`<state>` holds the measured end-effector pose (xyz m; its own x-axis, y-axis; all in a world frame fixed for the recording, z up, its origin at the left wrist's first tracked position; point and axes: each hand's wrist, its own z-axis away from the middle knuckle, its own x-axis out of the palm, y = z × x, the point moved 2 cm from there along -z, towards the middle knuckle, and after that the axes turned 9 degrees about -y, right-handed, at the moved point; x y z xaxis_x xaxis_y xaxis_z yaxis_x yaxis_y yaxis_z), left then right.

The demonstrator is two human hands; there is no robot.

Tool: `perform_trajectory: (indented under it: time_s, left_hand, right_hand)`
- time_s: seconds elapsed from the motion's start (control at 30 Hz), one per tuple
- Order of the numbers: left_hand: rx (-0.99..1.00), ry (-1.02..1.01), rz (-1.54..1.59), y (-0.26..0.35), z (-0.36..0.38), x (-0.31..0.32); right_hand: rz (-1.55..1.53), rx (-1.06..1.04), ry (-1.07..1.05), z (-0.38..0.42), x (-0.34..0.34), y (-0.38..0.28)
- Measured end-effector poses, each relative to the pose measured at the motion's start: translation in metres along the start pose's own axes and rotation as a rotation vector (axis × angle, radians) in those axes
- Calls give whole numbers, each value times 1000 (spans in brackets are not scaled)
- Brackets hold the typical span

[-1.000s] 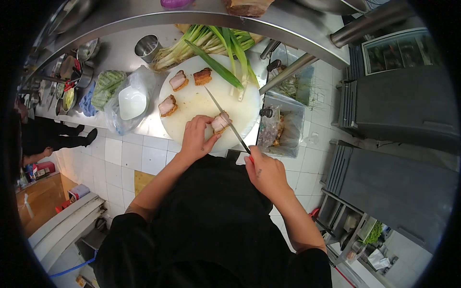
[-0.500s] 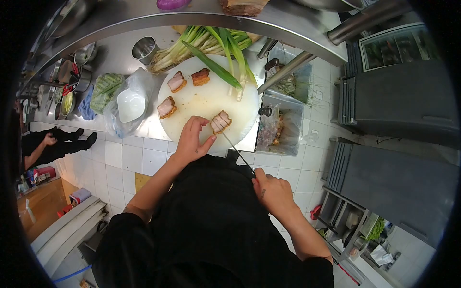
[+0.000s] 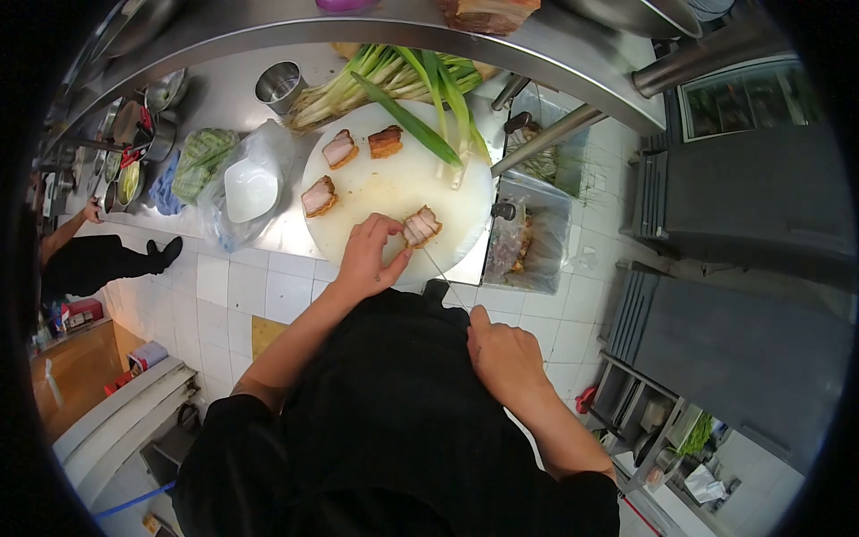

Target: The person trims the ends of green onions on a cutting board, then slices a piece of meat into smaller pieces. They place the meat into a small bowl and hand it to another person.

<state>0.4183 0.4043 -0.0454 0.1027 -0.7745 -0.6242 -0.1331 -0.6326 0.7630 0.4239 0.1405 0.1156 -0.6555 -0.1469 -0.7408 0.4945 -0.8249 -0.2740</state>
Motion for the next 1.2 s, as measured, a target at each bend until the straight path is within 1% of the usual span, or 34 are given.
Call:
perform_trajectory:
  time_s: [0.07, 0.13, 0.2, 0.3, 0.37, 0.4, 0.47, 0.57, 0.63, 0.67, 0.77, 0.87, 0.97, 1.07, 1.2]
  left_hand:
    - [-4, 6, 7, -1, 0, 2]
    - [-8, 15, -9, -2, 0, 1]
    - [-12, 12, -10, -1, 3, 3]
    - [-16, 18, -5, -3, 2, 3]
    - [-10, 6, 2, -2, 4, 2]
    - [-29, -30, 10, -2, 4, 1]
    - [-69, -103, 27, -2, 7, -3]
    - [-32, -85, 91, -7, 9, -5]
    - [48, -130, 38, 3, 0, -16]
    - [87, -153, 10, 9, -6, -23]
    - [72, -322, -108, 22, -30, -26]
    - [89, -494, -212, 38, -49, -26]
    - [129, -590, -239, 38, -58, -15]
    - [137, -604, -294, 30, -59, -5]
    - [86, -627, -286, 38, -62, -8]
  right_hand:
    - [-8, -15, 17, -13, -2, -4]
    - [-18, -35, 51, -45, 9, -4]
    - [-101, -85, 181, -102, 50, 3]
    - [-121, -89, 190, -126, 53, 4]
    - [-147, -121, 201, -117, 49, 7]
    - [-156, -137, 210, -112, 43, 9]
    - [-204, -149, 300, -88, 25, 10]
    - [-265, -120, 398, -56, 13, 23]
    - [-299, -85, 437, -39, 17, 39]
    - [-302, -53, 414, -30, 20, 46]
    - [-332, 39, 349, -8, 29, 61]
    - [-315, 84, 289, 8, 43, 76]
    - [-285, 108, 247, 21, 47, 83]
    - [-304, 128, 258, 27, 55, 94]
    - [-373, 181, 270, 33, 57, 100]
